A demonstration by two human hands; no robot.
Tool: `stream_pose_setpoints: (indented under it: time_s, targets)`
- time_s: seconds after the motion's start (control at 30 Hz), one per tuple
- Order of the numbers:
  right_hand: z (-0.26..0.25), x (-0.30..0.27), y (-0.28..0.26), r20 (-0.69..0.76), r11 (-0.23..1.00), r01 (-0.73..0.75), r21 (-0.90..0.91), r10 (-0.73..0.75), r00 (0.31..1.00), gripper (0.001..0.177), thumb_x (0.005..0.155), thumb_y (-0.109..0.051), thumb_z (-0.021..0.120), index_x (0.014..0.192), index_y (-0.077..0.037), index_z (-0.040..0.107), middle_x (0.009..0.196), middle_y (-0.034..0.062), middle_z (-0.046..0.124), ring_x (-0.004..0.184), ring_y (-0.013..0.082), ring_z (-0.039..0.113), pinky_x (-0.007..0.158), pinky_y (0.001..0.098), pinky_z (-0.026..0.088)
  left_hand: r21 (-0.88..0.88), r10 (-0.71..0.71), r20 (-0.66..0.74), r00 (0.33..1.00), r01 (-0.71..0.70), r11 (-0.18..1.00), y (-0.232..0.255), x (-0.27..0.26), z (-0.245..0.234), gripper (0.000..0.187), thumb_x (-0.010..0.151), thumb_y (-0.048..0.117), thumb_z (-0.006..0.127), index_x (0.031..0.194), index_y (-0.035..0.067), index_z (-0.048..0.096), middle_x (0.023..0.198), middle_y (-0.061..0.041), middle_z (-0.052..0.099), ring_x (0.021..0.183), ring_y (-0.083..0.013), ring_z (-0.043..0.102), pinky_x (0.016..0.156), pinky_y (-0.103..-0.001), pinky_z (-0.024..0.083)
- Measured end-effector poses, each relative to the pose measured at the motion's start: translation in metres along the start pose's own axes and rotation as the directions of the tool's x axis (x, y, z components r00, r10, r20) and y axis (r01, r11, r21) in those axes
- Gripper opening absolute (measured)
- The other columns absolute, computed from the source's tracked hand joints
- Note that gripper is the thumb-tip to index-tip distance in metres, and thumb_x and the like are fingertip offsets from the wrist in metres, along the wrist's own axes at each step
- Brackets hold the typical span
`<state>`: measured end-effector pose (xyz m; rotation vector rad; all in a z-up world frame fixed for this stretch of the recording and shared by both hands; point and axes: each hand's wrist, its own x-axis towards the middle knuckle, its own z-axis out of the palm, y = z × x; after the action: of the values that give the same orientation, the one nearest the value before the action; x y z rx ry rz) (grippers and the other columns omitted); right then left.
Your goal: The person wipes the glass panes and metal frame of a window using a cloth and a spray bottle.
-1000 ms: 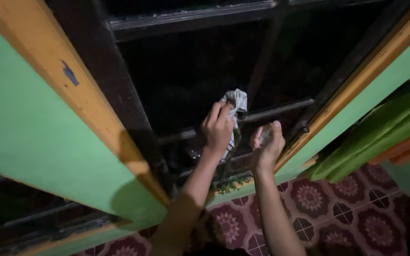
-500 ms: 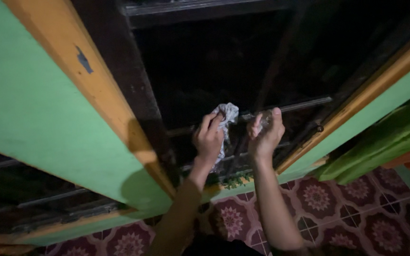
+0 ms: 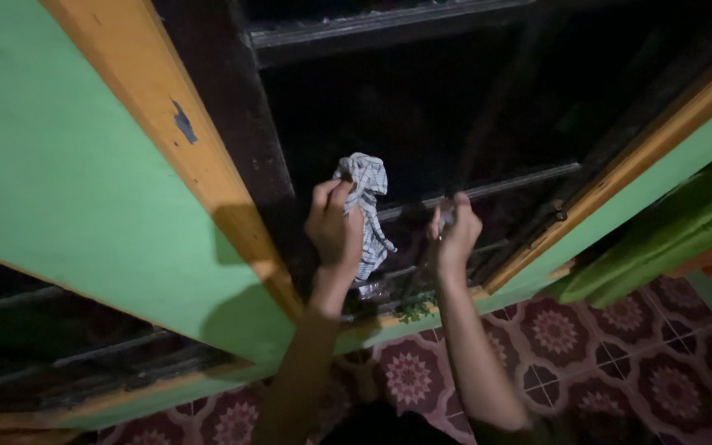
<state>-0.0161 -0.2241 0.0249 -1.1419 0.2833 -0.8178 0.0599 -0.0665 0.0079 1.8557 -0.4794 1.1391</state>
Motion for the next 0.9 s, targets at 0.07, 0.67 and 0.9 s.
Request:
stream_pose_setpoints:
  time_s: [0.07,0.67,0.9]
  targets:
    - [-0.003,-0.008,0.004,-0.014,0.999,-0.015,0.033,0.015,1.000,0.052,0.106,-0.045,0.055,0.070,-0.007,0.053,0.059,0.0016,0.049,0.045,0.0105,0.042,0.043,0.0265,0.030,0.010,0.042,-0.035,0.998,-0.042,0.999,0.010,0.010,-0.015,0.020,0.091,-0.006,0.072,0.110,0.000,0.067,0.111,-0.011,0.067,0.079,-0.0175,0.068,0.058,-0.025,0.057]
    - [-0.027,-0.019,-0.031,-0.106,0.973,0.104,0.204,-0.084,0.991,0.046,0.106,-0.046,0.055,0.078,-0.010,0.052,0.067,0.0051,0.054,0.049,0.0121,0.042,0.047,0.0267,0.033,-0.173,0.068,0.022,0.997,-0.063,0.983,0.057,0.037,0.020,0.029,0.086,-0.002,0.076,0.115,0.004,0.075,0.111,-0.007,0.070,0.091,-0.0260,0.075,0.075,-0.035,0.063]
    - [-0.057,-0.001,-0.051,-0.186,0.982,0.107,0.154,-0.078,0.980,0.048,0.106,-0.049,0.051,0.076,-0.011,0.051,0.063,0.0024,0.050,0.044,0.0115,0.042,0.042,0.0257,0.033,-0.203,0.070,0.151,0.986,-0.039,0.979,0.084,0.033,0.053,0.045,0.082,-0.003,0.075,0.126,0.006,0.073,0.114,-0.009,0.069,0.091,-0.0283,0.074,0.076,-0.037,0.062]
